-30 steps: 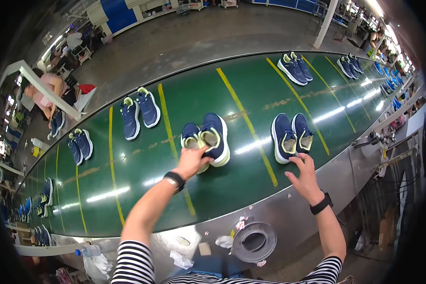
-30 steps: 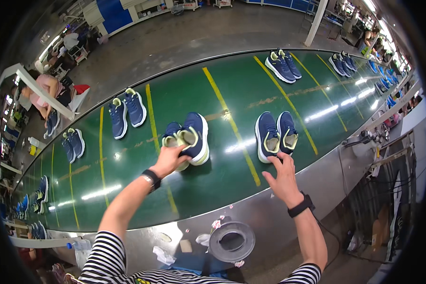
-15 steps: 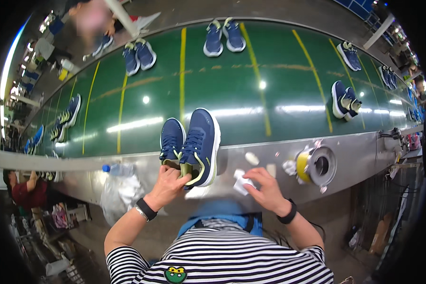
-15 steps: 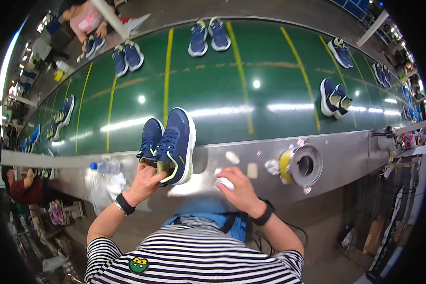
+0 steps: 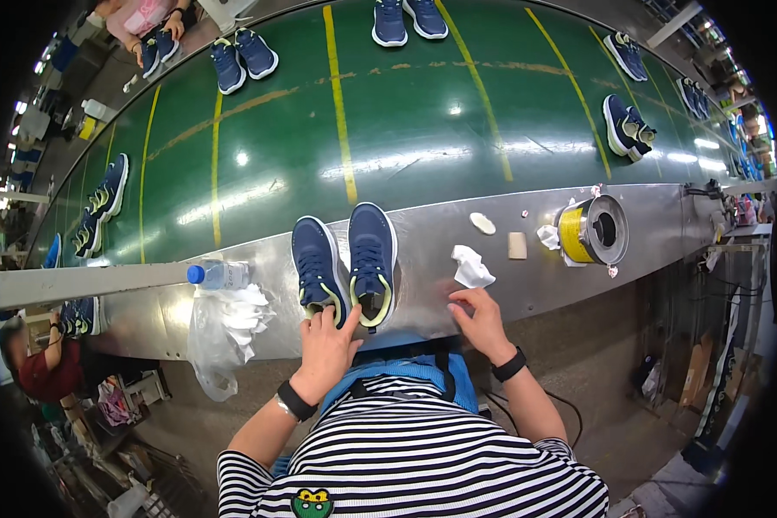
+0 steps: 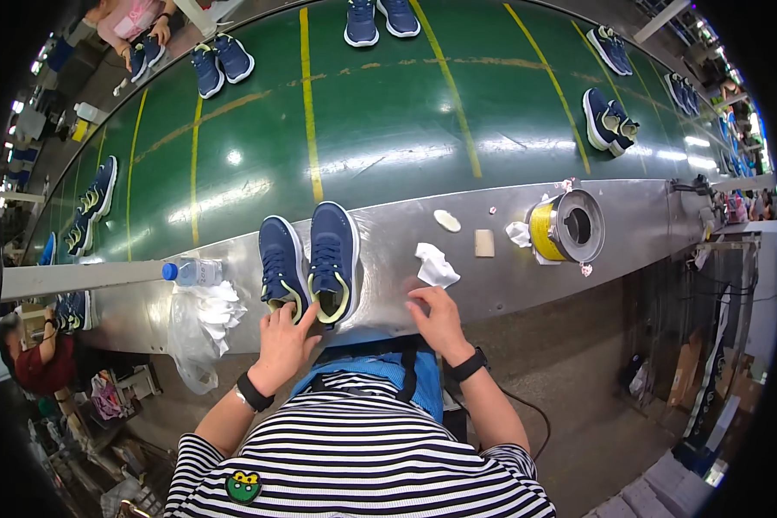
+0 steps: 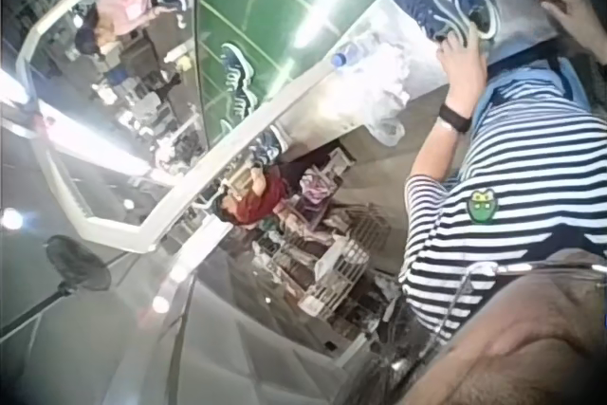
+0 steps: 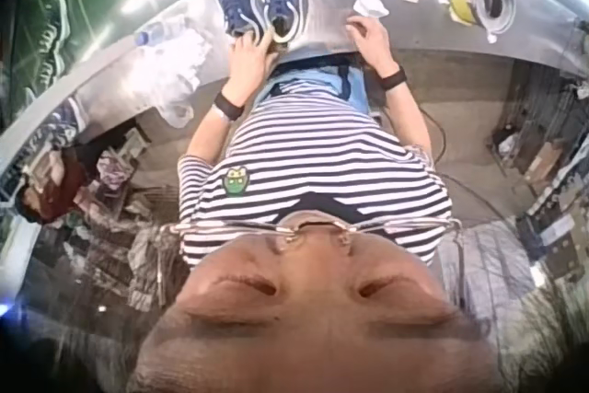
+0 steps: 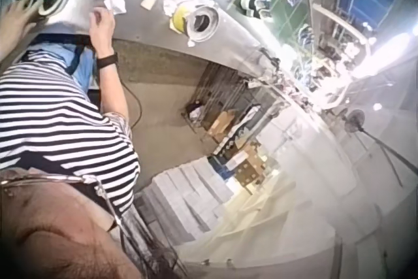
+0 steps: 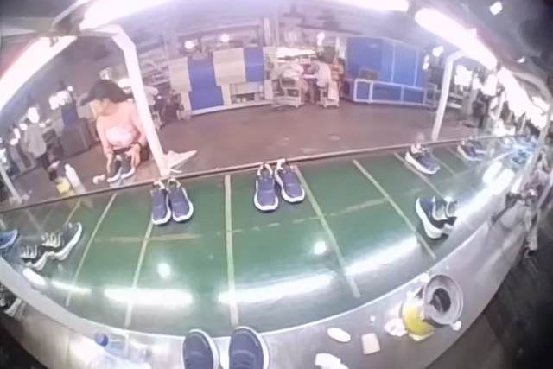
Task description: The person wipes the exterior of blue sneakers with a white cloth on a factory assembly line. They handle the shoes one at a time, rotating them to clean different sides, and place them back on the moving conveyor belt.
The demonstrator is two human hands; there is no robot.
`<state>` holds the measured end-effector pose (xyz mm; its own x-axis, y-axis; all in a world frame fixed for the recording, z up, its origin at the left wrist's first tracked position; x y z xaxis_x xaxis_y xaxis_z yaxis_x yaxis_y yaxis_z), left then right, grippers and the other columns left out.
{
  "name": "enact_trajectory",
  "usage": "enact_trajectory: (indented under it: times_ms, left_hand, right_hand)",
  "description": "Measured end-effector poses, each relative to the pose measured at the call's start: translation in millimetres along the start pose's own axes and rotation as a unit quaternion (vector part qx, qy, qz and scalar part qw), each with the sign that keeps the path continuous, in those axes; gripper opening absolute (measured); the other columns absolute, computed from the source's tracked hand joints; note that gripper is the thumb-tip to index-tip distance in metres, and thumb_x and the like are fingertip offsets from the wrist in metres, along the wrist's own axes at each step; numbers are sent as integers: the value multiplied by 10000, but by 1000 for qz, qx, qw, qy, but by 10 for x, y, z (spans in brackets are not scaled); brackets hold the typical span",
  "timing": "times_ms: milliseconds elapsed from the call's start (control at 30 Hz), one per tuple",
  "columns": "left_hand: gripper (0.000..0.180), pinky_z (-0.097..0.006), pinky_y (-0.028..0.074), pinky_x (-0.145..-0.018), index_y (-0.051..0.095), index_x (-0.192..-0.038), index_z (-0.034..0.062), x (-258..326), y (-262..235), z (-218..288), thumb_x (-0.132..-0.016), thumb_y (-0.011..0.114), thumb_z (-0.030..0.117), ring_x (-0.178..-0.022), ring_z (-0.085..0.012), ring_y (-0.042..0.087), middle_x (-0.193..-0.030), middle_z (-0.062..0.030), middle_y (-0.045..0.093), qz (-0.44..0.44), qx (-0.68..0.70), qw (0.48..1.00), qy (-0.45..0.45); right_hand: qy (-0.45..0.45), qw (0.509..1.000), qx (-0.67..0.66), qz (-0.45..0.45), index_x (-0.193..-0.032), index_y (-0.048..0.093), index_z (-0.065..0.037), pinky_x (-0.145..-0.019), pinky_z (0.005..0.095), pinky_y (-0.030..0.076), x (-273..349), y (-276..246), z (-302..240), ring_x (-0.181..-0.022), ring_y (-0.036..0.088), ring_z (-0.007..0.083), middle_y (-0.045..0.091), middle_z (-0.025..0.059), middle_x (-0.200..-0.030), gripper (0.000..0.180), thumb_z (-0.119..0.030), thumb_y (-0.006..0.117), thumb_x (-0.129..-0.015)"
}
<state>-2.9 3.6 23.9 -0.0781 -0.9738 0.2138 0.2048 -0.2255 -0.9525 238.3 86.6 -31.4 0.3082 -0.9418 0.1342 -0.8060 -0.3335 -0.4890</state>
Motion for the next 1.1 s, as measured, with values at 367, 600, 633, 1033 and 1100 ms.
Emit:
enact_trajectory:
  times_ms: [367,600,633,1033,1100]
  left_hand:
    - [463,-395,399,-812,492,-1110,17,-346,-225,354,-692,682,80,-947,-322,478,-1039,-155,481,107,161,979,65]
    - [387,-370,447,-803,501,-1069,20,-343,-12,496,-730,672,95,-955,-336,529,-1080,-173,508,40,198,979,36]
    - [392,-375,449,-815,498,-1068,13,-339,10,522,-727,675,96,-977,-340,523,-1092,-174,506,47,183,982,28]
    - [864,-403,424,-889,251,-1367,65,-892,116,95,-675,745,223,-1060,-415,483,-1216,-292,401,28,185,966,-176]
    - [811,-381,430,-882,305,-1372,146,-833,68,97,-686,732,202,-1053,-365,507,-1181,-247,460,23,265,947,-180]
  right_hand:
    - [32,991,-40,124,-862,618,-12,-618,289,472,-217,-210,226,-674,590,203,574,106,-804,94,-63,616,-783]
    - [29,971,-70,226,-861,618,-19,-605,284,458,-496,-321,305,-671,570,182,566,94,-801,78,-58,605,-795]
    - [36,965,-70,251,-864,618,-21,-608,283,456,-541,-413,336,-675,569,180,566,92,-802,79,-60,603,-797]
    - [-74,964,166,194,-909,557,-45,-729,402,408,-1253,-318,580,-835,512,321,537,120,-833,194,-130,630,-752]
    - [-50,978,144,141,-889,543,-38,-700,416,405,-1272,-238,653,-811,513,333,531,132,-823,166,-139,605,-772]
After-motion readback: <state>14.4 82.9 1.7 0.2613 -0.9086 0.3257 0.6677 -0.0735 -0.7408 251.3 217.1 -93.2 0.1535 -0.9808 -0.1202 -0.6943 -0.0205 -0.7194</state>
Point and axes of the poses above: each hand's wrist, its own x-axis away from the middle knuckle, its own y-axis out of the palm, z = x × y, the point moved 5 cm from there along -x, towards the middle knuckle
